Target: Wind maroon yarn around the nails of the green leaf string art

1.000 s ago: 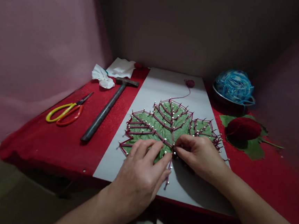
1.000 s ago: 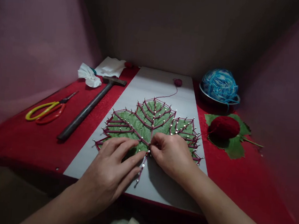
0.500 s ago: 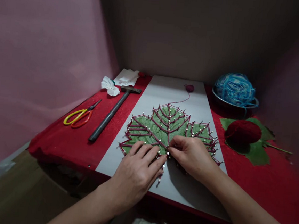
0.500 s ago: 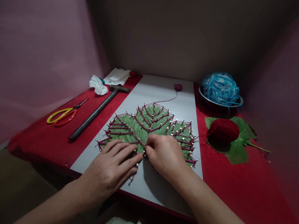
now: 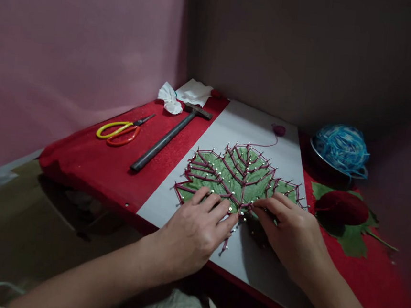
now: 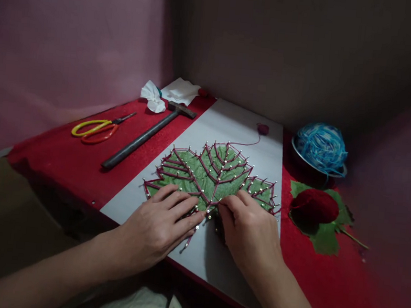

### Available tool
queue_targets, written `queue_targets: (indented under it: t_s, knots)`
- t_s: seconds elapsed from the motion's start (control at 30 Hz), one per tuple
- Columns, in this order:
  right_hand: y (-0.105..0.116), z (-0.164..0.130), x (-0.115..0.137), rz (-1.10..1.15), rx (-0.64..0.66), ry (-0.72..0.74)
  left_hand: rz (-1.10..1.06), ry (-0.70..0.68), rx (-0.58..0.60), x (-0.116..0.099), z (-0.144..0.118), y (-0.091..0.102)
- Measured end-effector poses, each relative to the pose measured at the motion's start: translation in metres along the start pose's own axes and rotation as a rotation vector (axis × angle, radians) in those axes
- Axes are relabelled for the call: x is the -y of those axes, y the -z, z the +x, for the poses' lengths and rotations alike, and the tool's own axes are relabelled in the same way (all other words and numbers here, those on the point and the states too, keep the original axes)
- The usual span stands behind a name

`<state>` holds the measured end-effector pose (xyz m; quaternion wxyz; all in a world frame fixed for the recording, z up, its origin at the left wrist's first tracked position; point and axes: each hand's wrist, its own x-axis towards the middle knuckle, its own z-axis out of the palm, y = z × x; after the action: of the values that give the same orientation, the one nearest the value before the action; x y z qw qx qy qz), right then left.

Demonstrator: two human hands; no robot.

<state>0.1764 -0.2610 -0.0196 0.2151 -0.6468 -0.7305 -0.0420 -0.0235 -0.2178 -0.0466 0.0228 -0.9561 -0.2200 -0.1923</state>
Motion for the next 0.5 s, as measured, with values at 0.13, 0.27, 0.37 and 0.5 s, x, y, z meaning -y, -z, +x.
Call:
queue_targets:
  t_s: [0.13, 0.27, 0.37, 0.5]
  knots:
    - [0.0055, -0.0053, 0.0009, -0.190, -0.053, 0.084, -0.013, 0.009, -0.023, 0.0002, 0.0001, 0.0009]
    - [0.0086, -0.0082, 0.0044, -0.193, -0.078, 0.132, -0.024, -0.003, -0.005, 0.0010, -0.0004, 0.0018]
    - [0.0085, -0.0079, 0.0053, -0.042, -0.045, 0.074, -0.024, -0.003, 0.009, 0.0014, -0.0010, 0.0007]
    - [0.0068, -0.0006, 0.0027, 0.176, 0.089, -0.127, -0.019, 0.003, 0.005, 0.0009, -0.0015, -0.0016]
